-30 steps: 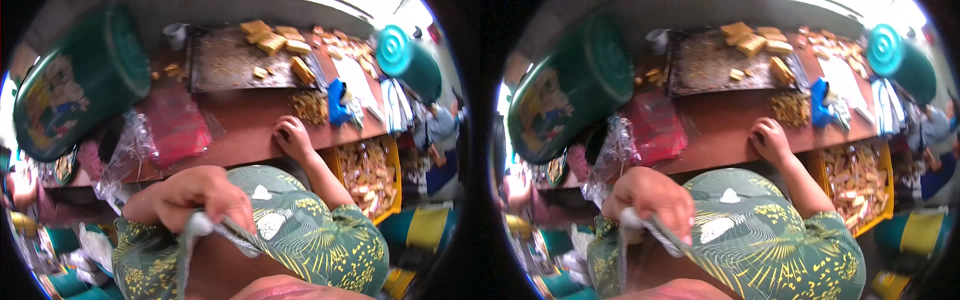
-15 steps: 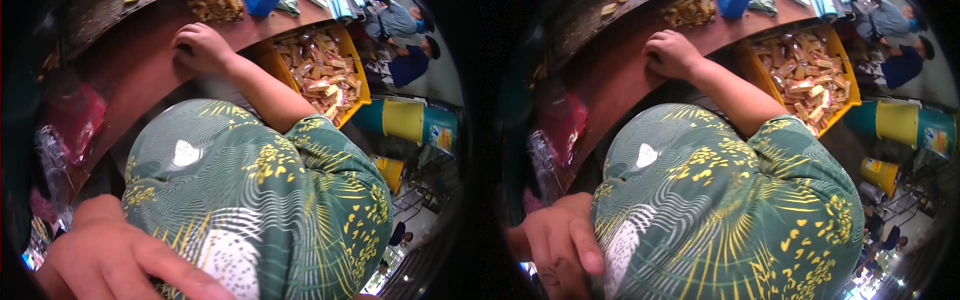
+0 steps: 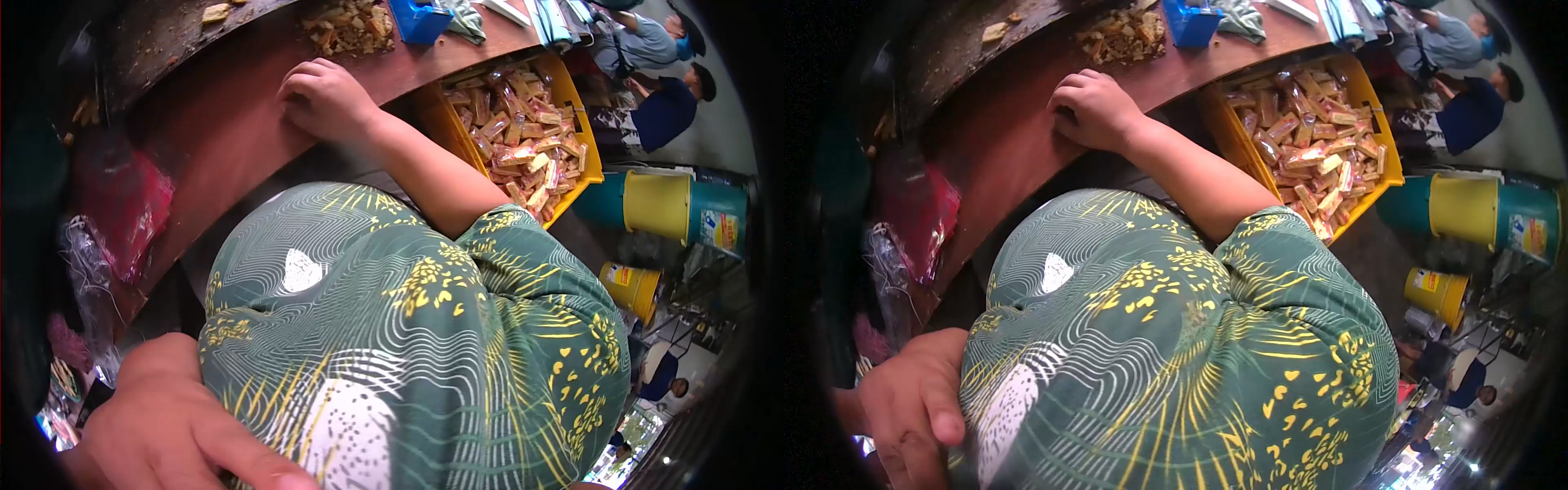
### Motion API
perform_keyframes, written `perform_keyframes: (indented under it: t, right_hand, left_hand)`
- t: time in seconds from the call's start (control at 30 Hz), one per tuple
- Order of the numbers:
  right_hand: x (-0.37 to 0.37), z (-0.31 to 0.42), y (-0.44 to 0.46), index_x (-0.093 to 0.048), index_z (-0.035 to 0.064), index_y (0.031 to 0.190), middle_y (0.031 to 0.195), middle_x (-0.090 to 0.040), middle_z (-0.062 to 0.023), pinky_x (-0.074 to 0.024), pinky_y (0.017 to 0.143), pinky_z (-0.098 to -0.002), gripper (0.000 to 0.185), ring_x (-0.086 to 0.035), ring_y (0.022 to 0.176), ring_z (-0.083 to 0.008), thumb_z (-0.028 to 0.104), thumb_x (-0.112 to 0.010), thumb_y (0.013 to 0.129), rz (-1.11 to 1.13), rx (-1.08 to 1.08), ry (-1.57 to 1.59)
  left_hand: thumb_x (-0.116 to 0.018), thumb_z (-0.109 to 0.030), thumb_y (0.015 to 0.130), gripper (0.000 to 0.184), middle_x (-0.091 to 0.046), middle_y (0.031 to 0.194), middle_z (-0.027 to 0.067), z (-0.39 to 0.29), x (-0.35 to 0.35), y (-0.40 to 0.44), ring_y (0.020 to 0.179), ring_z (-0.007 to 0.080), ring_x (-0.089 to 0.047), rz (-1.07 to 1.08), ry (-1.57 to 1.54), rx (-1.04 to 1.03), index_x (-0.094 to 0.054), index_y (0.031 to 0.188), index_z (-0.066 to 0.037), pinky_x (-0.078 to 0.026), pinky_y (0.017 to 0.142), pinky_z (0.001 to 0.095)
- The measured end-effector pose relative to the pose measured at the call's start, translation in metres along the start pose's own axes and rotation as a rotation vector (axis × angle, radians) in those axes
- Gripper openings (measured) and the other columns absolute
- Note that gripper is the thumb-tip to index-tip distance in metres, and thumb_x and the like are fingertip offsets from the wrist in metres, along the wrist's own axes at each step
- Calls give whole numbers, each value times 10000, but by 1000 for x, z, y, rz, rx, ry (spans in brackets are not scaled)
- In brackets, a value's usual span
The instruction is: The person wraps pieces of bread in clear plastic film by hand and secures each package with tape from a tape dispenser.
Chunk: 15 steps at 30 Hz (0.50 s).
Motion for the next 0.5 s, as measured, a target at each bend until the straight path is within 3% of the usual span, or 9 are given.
perform_keyframes:
  t: [0.27,0.5]
  right_hand:
    - [6,10,5,-719,114,948,1025,-715,-49,-527,930,-402,149,-656,1014,-288,135,-762,808,62,12,-56]
    - [8,7,4,-717,114,943,1031,-707,-68,-531,919,-407,138,-653,1017,-300,126,-758,812,72,16,-30]
  left_hand:
    - [-483,-277,1071,490,-687,1304,74,3,-9,3,1373,299,-517,-30,144,29,-324,1534,-248,-163,1238,543]
    - [-485,-275,1067,516,-678,1332,52,-12,-4,-10,1430,290,-476,-34,60,-43,-312,1552,-259,-119,1261,547]
Point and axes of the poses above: each hand's wrist, its own y-axis towards the middle knuckle, its own x-axis out of the back of the hand, z = x × y, the point moved 7 cm from there along y, towards the middle knuckle
